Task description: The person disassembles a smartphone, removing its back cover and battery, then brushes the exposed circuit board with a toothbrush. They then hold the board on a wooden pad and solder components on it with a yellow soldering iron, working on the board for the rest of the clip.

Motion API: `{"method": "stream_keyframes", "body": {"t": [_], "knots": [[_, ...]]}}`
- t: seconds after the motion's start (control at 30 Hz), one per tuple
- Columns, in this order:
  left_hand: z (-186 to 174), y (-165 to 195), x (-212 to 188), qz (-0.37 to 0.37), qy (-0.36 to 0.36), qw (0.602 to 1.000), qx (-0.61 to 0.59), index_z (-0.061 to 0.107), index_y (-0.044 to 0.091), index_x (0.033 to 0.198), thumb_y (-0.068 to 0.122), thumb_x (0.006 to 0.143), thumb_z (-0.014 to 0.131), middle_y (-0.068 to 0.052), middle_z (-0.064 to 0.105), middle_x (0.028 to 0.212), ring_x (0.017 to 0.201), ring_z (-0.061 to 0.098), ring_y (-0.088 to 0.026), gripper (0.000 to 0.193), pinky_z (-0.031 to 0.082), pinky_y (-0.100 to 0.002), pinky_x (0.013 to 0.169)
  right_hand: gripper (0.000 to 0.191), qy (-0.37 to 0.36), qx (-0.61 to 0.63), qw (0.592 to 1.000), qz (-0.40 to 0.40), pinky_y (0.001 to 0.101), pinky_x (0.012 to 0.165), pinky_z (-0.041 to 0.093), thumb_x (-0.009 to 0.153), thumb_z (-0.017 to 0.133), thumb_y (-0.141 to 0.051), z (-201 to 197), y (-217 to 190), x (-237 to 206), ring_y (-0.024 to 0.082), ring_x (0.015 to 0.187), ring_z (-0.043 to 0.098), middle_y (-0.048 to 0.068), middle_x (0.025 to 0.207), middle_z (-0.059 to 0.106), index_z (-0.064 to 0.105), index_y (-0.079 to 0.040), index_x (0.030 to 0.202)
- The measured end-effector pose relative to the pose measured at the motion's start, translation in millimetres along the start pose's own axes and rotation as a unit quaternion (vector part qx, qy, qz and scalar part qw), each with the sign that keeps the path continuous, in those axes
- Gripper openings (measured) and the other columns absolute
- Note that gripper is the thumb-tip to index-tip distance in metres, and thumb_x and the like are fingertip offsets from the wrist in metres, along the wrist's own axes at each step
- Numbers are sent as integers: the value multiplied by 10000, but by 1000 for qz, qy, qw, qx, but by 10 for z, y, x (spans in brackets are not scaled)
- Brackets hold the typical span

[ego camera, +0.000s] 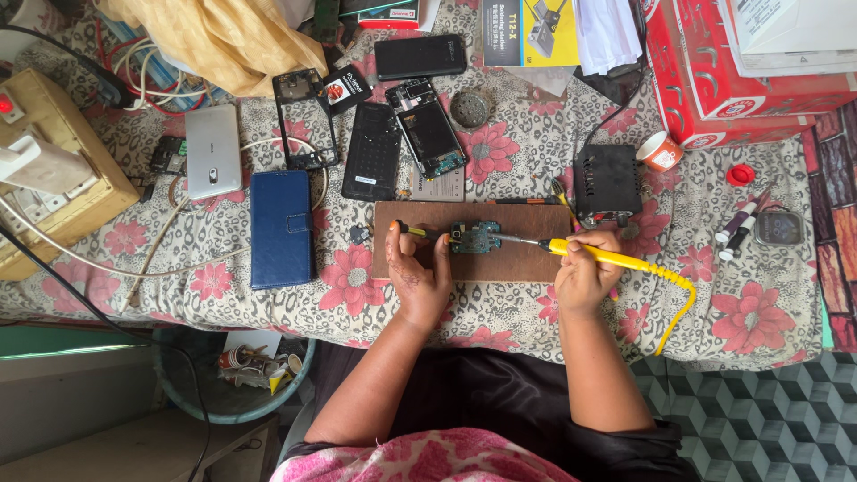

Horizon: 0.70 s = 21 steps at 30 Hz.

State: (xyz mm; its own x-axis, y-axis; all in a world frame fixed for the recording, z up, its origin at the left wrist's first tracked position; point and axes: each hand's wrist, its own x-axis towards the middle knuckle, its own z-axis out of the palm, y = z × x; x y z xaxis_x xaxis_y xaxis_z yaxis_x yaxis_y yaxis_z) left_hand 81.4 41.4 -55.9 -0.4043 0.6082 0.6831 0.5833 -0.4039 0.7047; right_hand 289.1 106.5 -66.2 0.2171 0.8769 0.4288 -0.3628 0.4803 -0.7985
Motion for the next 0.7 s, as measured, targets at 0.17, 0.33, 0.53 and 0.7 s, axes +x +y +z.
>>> {"method": "stream_keyframes", "body": {"t": [0.17,0.33,0.53,0.7], "knots": [[0,-1,-1,-6,0,1000,1,112,48,1552,-63,964,701,-164,661,1101,846,642,-220,840,516,-329,788,123,-3,2,1000,0,216,625,441,922,544,75,-1,-1,9,96,644,494,97,909,626,588,-5,1004],[-16,2,12,11,-1,999,38,115,44,1550,-46,952,709,-152,667,1068,851,638,-231,848,501,-364,845,124,-5,-4,1000,-5,218,646,449,926,555,80,-6,8,5,94,664,502,94,931,623,586,-6,1011],[-10,1,13,5,-1,1000,24,116,46,1551,-51,957,709,-154,669,1081,853,638,-227,845,508,-354,830,116,-5,-5,1000,-8,215,660,449,939,573,74,-2,14,0,93,670,506,94,934,625,583,-8,1020],[-6,-1,9,0,-1,1000,16,116,47,1548,-55,958,708,-159,667,1092,856,641,-226,843,514,-342,809,113,-4,-6,1000,-10,212,659,444,937,578,73,6,15,-1,92,669,504,94,939,626,588,-6,1018]]}}
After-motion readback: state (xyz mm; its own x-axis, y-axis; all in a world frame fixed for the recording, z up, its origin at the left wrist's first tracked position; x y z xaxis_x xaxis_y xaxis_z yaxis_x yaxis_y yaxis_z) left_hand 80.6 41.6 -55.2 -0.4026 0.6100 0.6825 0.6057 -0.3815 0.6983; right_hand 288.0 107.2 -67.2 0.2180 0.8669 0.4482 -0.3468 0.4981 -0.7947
